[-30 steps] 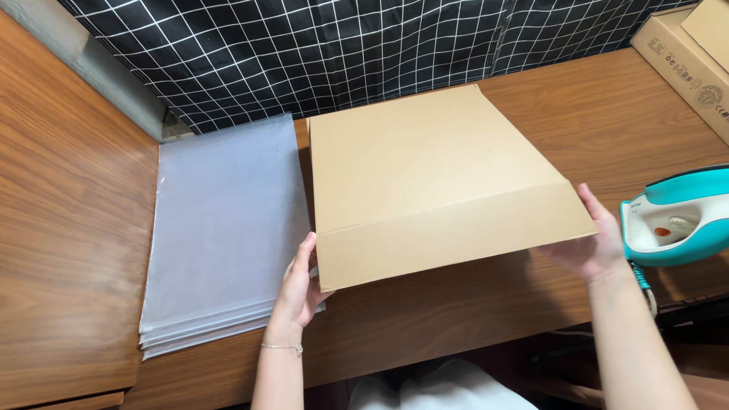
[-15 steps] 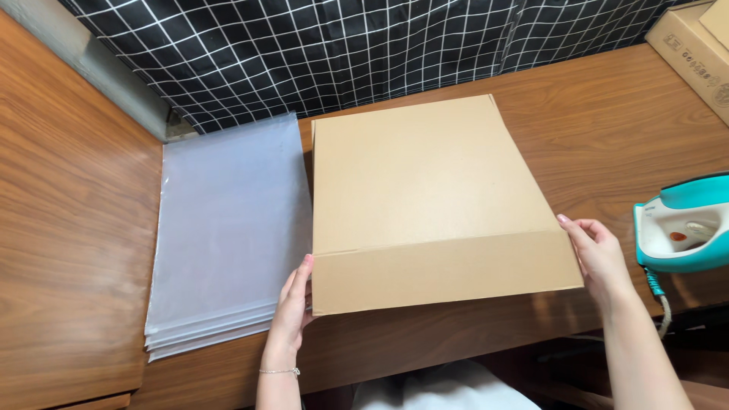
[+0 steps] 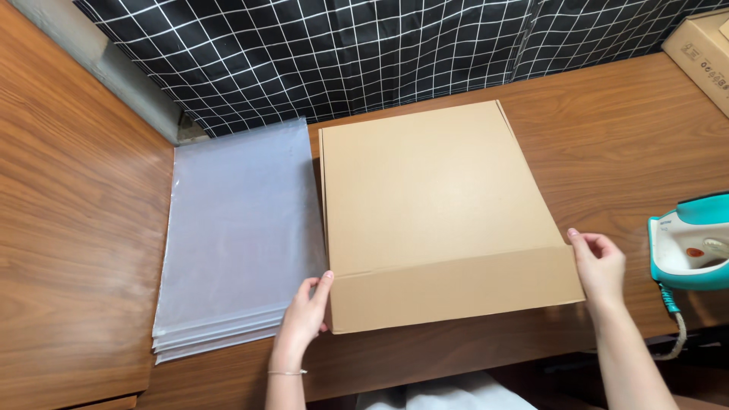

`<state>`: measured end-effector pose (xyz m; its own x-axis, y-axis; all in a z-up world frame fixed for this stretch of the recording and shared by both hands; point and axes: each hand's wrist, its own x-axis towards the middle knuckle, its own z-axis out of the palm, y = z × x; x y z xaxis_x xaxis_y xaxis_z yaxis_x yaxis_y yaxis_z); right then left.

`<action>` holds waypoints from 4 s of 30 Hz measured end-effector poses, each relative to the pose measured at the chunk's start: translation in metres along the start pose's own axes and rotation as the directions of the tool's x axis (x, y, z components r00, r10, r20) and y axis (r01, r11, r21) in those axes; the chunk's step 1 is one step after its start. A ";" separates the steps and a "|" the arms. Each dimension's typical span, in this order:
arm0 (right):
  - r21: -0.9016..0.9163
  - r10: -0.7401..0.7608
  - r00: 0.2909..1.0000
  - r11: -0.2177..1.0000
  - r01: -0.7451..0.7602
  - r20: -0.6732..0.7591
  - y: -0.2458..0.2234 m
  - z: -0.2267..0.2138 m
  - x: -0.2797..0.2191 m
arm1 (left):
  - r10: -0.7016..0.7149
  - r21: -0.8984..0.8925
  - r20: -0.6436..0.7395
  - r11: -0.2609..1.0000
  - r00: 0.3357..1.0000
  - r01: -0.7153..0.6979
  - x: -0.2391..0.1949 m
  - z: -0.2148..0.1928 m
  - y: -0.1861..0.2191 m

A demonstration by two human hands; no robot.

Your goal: The person opens a cardboard box, places a folded light purple garment inside a clear plastic bag, and seals it. They then remove the garment, place it on a green hanger, and hang it on a clothing rack. Finally, they close the empty cardboard box and stack it with other boxes.

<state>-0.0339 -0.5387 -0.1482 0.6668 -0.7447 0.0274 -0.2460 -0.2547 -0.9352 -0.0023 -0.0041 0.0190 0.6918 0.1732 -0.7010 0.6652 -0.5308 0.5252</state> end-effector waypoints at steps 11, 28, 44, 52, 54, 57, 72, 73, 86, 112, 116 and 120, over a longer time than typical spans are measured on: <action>0.133 0.161 0.968 0.973 -0.188 0.190 -0.059 0.028 -0.030 | 0.339 -0.259 -0.206 0.886 0.918 -0.385 0.041 0.053 -0.007; 0.835 -0.123 0.934 0.498 -0.235 0.336 -0.220 0.011 -0.011 | 0.592 -0.702 -0.378 0.318 0.712 -0.637 0.000 0.020 0.072; 0.510 -0.356 0.929 0.819 0.262 0.095 -0.343 0.045 0.060 | 0.606 -0.455 -0.689 0.067 0.398 -0.888 -0.045 -0.027 0.180; 0.481 -0.405 0.909 0.820 0.311 0.102 -0.351 0.054 0.056 | 0.525 -0.186 -0.793 0.272 0.308 -0.944 -0.031 -0.013 0.175; 0.486 -0.425 0.902 0.806 0.338 0.079 -0.348 0.056 0.059 | 0.583 -0.040 -0.778 0.328 0.235 -0.944 -0.031 -0.012 0.175; 0.444 -0.440 0.895 0.818 0.365 0.075 -0.346 0.056 0.059 | 0.575 0.059 -0.783 0.448 0.237 -0.892 -0.022 -0.010 0.171; 0.609 -0.503 0.816 0.752 0.252 0.284 -0.378 0.047 0.080 | 0.561 -0.512 -0.763 -0.220 0.321 -0.831 -0.029 -0.024 0.202; 0.610 -0.505 0.817 0.751 0.255 0.279 -0.374 0.047 0.083 | 0.564 -0.512 -0.762 -0.223 0.319 -0.830 -0.027 -0.022 0.201; 0.629 -0.373 0.914 0.752 0.197 0.159 -0.323 0.064 0.081 | 0.444 -0.313 -0.821 0.175 0.359 -0.933 -0.009 -0.005 0.181; 0.753 0.164 0.972 0.615 -0.234 0.167 -0.121 0.032 0.013 | 0.237 -0.919 -0.146 0.327 0.960 -0.221 -0.001 0.094 0.058; 0.631 0.323 0.921 0.673 -0.386 0.219 -0.046 0.017 -0.014 | 0.176 -0.786 0.014 0.610 0.984 -0.098 -0.002 0.101 0.016; 0.588 0.291 0.933 0.725 -0.360 0.212 -0.003 -0.006 -0.038 | 0.177 -0.714 0.071 0.697 0.982 -0.074 -0.027 0.104 -0.013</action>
<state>-0.0626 -0.5130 -0.1440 0.6998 -0.6380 -0.3213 -0.0047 0.4456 -0.8952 -0.0592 -0.0887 -0.0188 0.7770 0.0168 -0.6292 0.6126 0.2093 0.7622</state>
